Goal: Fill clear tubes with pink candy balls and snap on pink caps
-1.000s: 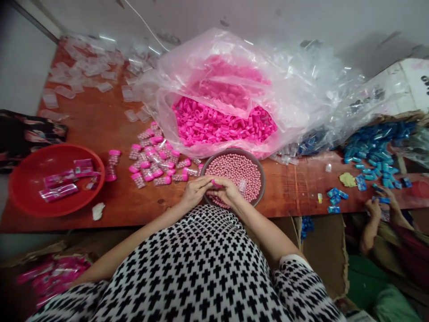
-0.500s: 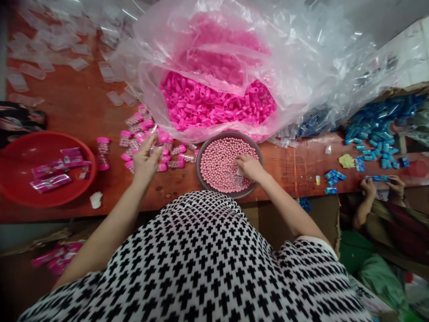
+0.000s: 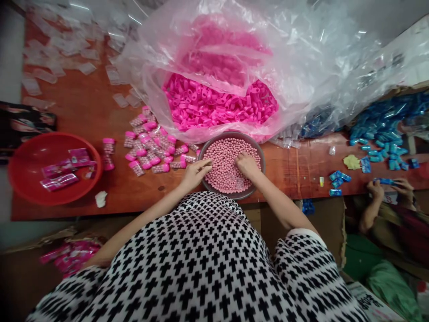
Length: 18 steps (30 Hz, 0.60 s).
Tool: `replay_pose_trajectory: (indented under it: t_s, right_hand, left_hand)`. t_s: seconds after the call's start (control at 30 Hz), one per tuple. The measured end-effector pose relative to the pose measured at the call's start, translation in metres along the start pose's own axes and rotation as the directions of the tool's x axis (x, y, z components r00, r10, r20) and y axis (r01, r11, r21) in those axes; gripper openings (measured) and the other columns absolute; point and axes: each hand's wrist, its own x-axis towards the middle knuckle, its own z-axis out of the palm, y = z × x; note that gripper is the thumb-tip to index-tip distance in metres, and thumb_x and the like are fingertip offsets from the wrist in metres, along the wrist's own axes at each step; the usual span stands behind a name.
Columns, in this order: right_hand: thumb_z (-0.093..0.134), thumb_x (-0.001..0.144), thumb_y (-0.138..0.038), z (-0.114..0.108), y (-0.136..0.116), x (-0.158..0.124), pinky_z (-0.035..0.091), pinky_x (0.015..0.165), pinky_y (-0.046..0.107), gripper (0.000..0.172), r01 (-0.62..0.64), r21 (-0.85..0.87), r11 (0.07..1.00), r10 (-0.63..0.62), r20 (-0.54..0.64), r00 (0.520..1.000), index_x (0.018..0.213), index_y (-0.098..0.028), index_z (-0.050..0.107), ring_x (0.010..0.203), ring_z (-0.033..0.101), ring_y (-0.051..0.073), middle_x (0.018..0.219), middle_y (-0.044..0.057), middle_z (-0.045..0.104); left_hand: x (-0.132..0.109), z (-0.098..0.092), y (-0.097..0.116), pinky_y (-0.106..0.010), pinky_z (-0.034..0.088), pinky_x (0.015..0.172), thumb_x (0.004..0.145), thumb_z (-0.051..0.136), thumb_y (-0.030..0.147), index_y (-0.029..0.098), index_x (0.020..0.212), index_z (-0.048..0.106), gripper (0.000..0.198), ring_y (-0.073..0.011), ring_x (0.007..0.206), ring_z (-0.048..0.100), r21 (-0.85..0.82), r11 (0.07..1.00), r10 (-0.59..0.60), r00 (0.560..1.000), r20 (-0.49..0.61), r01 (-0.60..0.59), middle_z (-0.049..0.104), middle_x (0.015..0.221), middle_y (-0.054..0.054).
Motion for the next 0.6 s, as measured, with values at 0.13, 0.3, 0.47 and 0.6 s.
replay_pose_trajectory:
  t_s: [0.13, 0.3, 0.47, 0.6]
  right_hand:
    - [0.048, 0.081, -0.009, 0.031, -0.028, 0.031, 0.039, 0.079, 0.03, 0.012, -0.006, 0.394, 0.919, 0.014, -0.017, 1.0, 0.085, -0.013, 0.059, 0.085, 0.052, 0.02, 0.088, 0.01, 0.062]
    - [0.057, 0.079, -0.025, 0.045, -0.036, 0.027, 0.045, 0.073, 0.026, 0.017, 0.007, 0.824, 0.566, 0.144, -0.107, 0.984, 0.093, -0.017, 0.053, 0.078, 0.055, 0.014, 0.086, 0.002, 0.059]
    - [0.072, 0.069, -0.036, 0.023, -0.043, 0.008, 0.05, 0.077, 0.029, 0.031, 0.098, 0.988, 0.123, 0.179, -0.12, 0.977, 0.089, -0.021, 0.053, 0.081, 0.06, 0.014, 0.087, -0.001, 0.062]
    - [0.07, 0.073, -0.037, -0.003, -0.043, -0.003, 0.052, 0.08, 0.031, 0.036, 0.187, 0.944, 0.272, 0.163, -0.236, 0.958, 0.102, -0.023, 0.055, 0.086, 0.062, 0.016, 0.095, 0.002, 0.064]
  left_hand:
    - [0.003, -0.002, -0.004, -0.035, 0.051, 0.09, 0.084, 0.057, 0.023, 0.017, 0.108, 0.066, 0.027, -0.0186, 0.097, 0.065, 0.057, 0.998, -0.039, 0.998, -0.05, 0.042, 0.07, 0.106, -0.007]
    - [0.009, 0.0, -0.005, -0.036, 0.047, 0.096, 0.08, 0.063, 0.018, 0.015, 0.114, 0.063, 0.035, -0.0207, 0.107, 0.061, 0.112, 0.991, -0.068, 0.995, -0.066, 0.075, 0.066, 0.116, -0.01]
    - [0.018, 0.014, 0.002, -0.034, 0.048, 0.092, 0.084, 0.058, 0.02, 0.015, 0.108, 0.066, 0.026, -0.0188, 0.098, 0.064, -0.014, 0.998, -0.054, 0.998, 0.026, 0.055, 0.07, 0.108, -0.008]
    - [0.023, 0.016, 0.004, -0.033, 0.047, 0.093, 0.084, 0.057, 0.022, 0.016, 0.106, 0.068, 0.026, -0.0187, 0.099, 0.063, -0.106, 0.994, -0.021, 0.999, 0.037, 0.024, 0.07, 0.108, -0.006]
